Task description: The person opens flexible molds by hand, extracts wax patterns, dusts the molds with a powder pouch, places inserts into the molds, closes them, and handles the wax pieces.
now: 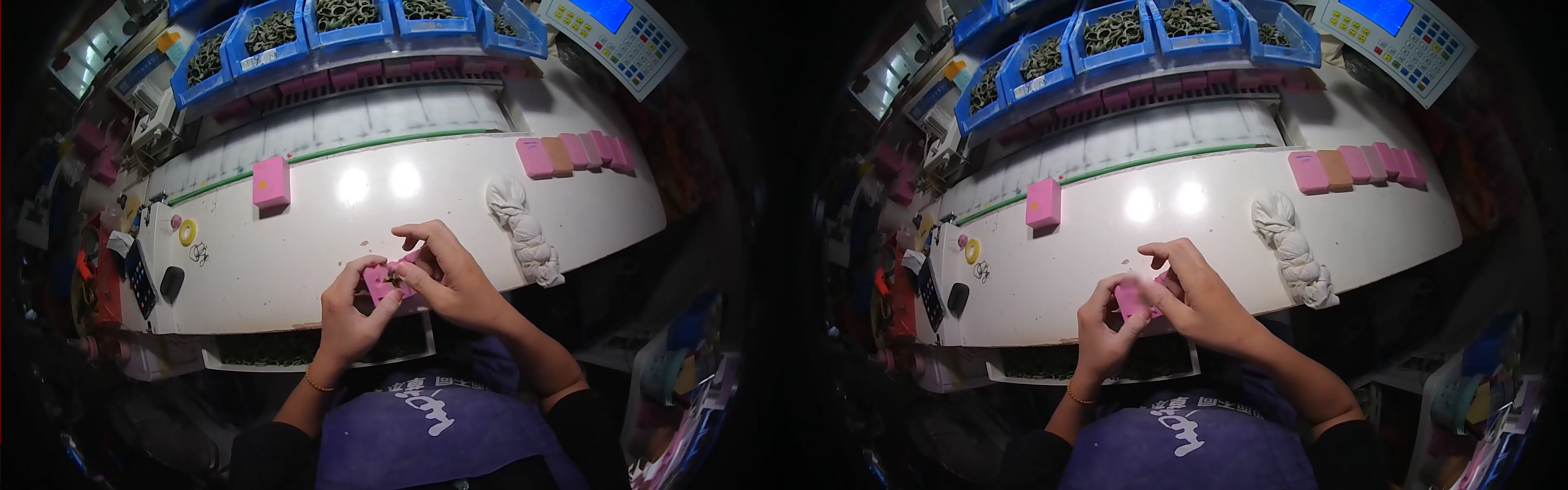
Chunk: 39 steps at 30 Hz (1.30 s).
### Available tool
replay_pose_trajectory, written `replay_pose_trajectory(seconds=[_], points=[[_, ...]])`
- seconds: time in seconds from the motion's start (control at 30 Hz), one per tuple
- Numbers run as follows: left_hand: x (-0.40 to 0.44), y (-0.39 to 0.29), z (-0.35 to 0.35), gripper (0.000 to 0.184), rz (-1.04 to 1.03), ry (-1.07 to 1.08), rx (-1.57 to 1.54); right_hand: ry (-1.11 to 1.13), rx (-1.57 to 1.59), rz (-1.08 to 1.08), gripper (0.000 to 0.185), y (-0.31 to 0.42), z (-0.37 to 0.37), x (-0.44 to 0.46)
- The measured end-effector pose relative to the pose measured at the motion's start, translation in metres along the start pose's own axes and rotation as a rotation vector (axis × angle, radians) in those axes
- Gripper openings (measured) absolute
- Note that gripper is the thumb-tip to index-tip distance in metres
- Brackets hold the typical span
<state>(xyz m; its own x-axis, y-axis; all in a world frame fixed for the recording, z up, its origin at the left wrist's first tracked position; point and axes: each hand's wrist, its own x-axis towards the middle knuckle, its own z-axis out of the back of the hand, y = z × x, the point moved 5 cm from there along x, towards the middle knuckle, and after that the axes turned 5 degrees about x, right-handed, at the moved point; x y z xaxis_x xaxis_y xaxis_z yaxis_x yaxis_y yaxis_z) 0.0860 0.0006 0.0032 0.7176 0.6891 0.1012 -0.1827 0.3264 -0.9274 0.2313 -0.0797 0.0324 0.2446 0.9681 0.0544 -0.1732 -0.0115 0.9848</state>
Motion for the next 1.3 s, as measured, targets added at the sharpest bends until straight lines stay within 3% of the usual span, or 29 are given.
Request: replay_pose_trajectory(seconds=[0.07, 0.13, 0.17, 0.3, 0.33, 0.37, 0.5, 0.57, 0.6, 0.67, 0.7, 0.77, 0.8, 0.87, 1.0, 1.07, 1.2, 1.27, 1.3], points=[[0.001, 0.007, 0.002, 0.039, 0.036, 0.012, -0.114, 0.018, 0.009, -0.042, 0.052, -0.004, 0.003, -0.002], [0.002, 0.013, 0.004, 0.039, 0.072, 0.022, -0.227, 0.097, -0.089, 0.13, 0.065, -0.002, 0.002, -0.005], [0.004, 0.017, 0.004, 0.04, 0.143, 0.062, -0.374, 0.152, -0.096, 0.063, 0.076, -0.008, 0.003, -0.005], [0.007, 0.021, -0.001, 0.044, 0.285, 0.151, -0.653, 0.11, -0.238, 0.126, 0.071, -0.015, 0.006, -0.005], [0.007, 0.022, -0.003, 0.044, 0.306, 0.158, -0.723, 0.142, -0.212, 0.056, 0.067, -0.017, 0.006, -0.003], [0.007, 0.023, -0.002, 0.044, 0.306, 0.158, -0.722, 0.175, -0.186, -0.014, 0.062, -0.02, 0.006, -0.003], [0.002, 0.027, -0.002, 0.046, 0.38, 0.164, -0.772, 0.128, -0.168, 0.036, 0.054, -0.022, 0.012, -0.008], [0.002, 0.027, -0.001, 0.046, 0.368, 0.145, -0.747, 0.057, -0.042, 0.087, 0.052, -0.017, 0.021, -0.012], [0.002, 0.025, 0.001, 0.043, 0.325, 0.075, -0.619, -0.001, 0.255, 0.035, 0.052, -0.019, 0.02, -0.012], [0.003, 0.021, 0.0, 0.04, 0.281, 0.006, -0.489, -0.026, 0.78, -0.269, 0.053, -0.012, 0.02, -0.019], [0.006, 0.016, 0.001, 0.037, 0.193, -0.028, -0.295, -0.026, 0.781, -0.265, 0.053, -0.013, 0.019, -0.017], [0.012, 0.0, 0.004, 0.031, 0.096, -0.067, -0.006, -0.207, 0.436, -0.029, 0.055, -0.018, 0.031, -0.005], [0.015, -0.007, 0.006, 0.031, 0.092, -0.069, -0.006, -0.317, 0.111, 0.126, 0.057, -0.022, 0.042, 0.005], [0.02, -0.019, 0.005, 0.033, 0.029, -0.013, 0.142, -0.442, -0.36, 0.227, 0.059, -0.022, 0.056, 0.021], [0.032, -0.029, 0.001, 0.037, -0.002, 0.034, 0.248, -0.434, -0.531, 0.208, 0.063, -0.048, 0.063, 0.042], [0.035, -0.03, 0.0, 0.038, -0.132, -0.038, 0.235, -0.632, -0.482, 0.247, 0.064, -0.044, 0.064, 0.035], [0.032, -0.025, -0.002, 0.027, -0.226, -0.094, 0.213, -0.483, -0.459, 0.443, 0.061, -0.018, 0.041, -0.001], [0.03, -0.02, -0.001, 0.024, -0.306, -0.159, 0.15, -0.082, -0.516, 0.656, 0.051, -0.01, 0.007, -0.015], [0.03, -0.018, 0.001, 0.022, -0.329, -0.172, 0.127, -0.085, -0.516, 0.65, 0.051, -0.013, 0.002, -0.025]])
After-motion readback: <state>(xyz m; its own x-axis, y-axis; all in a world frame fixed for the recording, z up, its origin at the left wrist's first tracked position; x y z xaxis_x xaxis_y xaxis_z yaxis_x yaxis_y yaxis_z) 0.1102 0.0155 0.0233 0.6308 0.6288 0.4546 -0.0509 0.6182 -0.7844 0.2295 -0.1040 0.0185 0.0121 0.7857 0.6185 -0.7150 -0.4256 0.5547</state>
